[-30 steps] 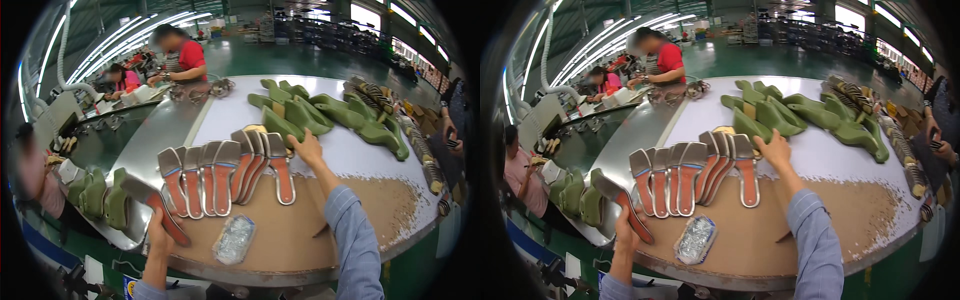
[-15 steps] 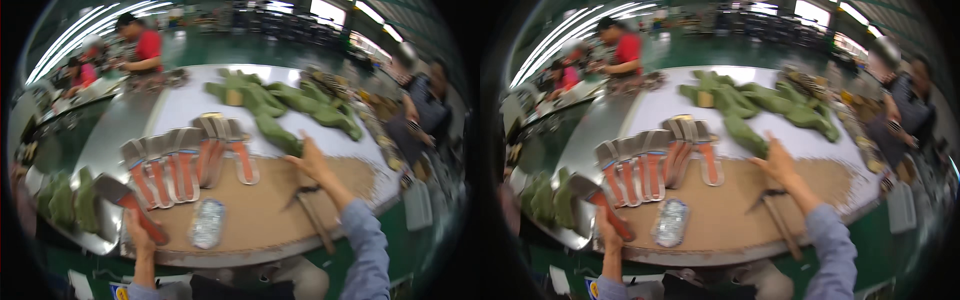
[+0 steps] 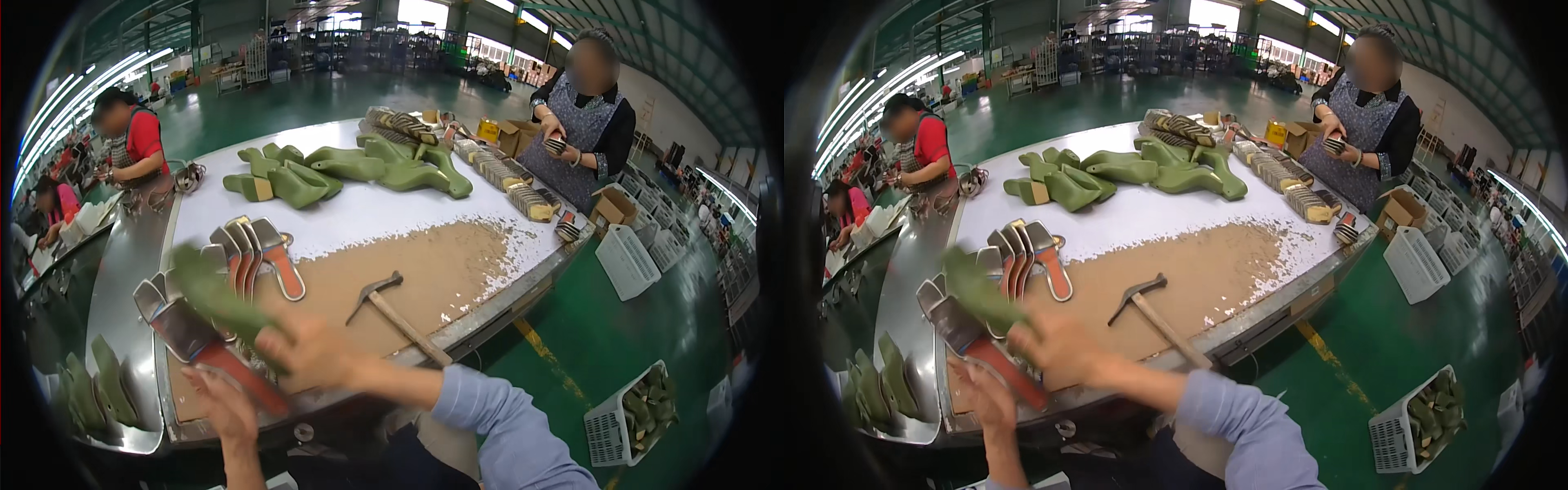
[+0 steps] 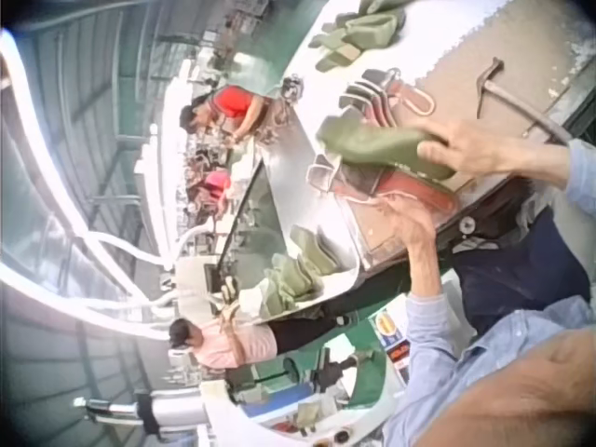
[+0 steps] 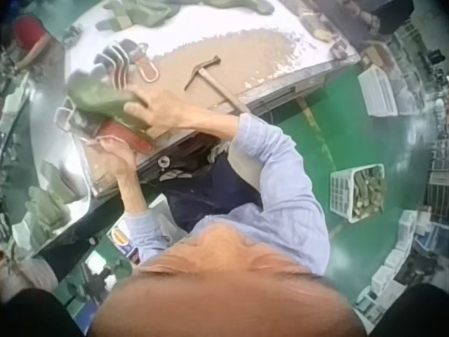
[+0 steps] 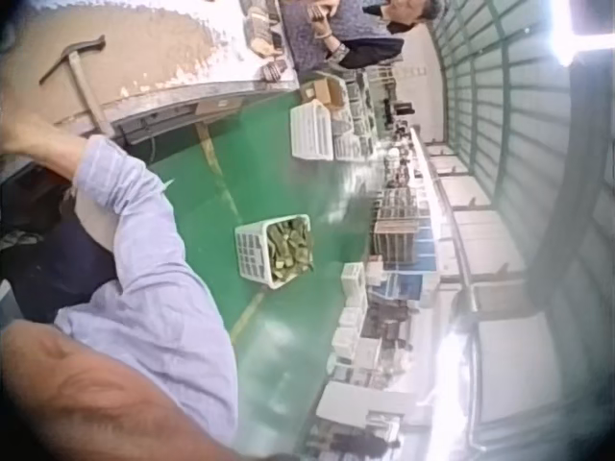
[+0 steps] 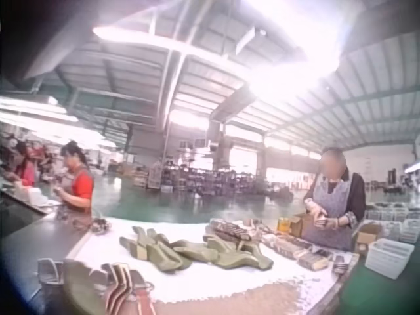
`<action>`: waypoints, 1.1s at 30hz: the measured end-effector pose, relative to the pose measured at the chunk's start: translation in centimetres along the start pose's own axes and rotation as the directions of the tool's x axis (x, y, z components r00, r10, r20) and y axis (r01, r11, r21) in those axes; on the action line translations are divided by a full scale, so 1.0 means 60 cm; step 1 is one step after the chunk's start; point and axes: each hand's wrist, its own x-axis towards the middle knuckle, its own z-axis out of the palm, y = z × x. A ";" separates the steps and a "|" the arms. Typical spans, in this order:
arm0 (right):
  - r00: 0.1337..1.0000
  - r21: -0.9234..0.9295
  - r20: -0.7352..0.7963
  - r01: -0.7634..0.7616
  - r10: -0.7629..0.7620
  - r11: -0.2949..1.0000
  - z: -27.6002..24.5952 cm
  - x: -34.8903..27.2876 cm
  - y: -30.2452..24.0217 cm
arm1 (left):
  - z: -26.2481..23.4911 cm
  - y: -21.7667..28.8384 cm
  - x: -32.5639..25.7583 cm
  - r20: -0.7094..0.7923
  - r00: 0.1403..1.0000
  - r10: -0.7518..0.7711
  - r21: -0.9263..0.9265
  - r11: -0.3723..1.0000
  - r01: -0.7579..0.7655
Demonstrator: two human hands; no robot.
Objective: The person assembles green rubber shoes by inserting a sole into the shoe upper and securing it with a hammer and nails. The person repeatedly picks up a shoe upper, places a sole inside, and hammers nails into the sole to attach it. The finished shoes are placed on a pile on the table.
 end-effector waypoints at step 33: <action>0.861 -0.213 0.395 0.426 -0.322 0.879 0.139 -0.161 0.043 | -0.060 -0.036 0.144 0.466 0.768 -0.440 0.631 -0.443 -0.637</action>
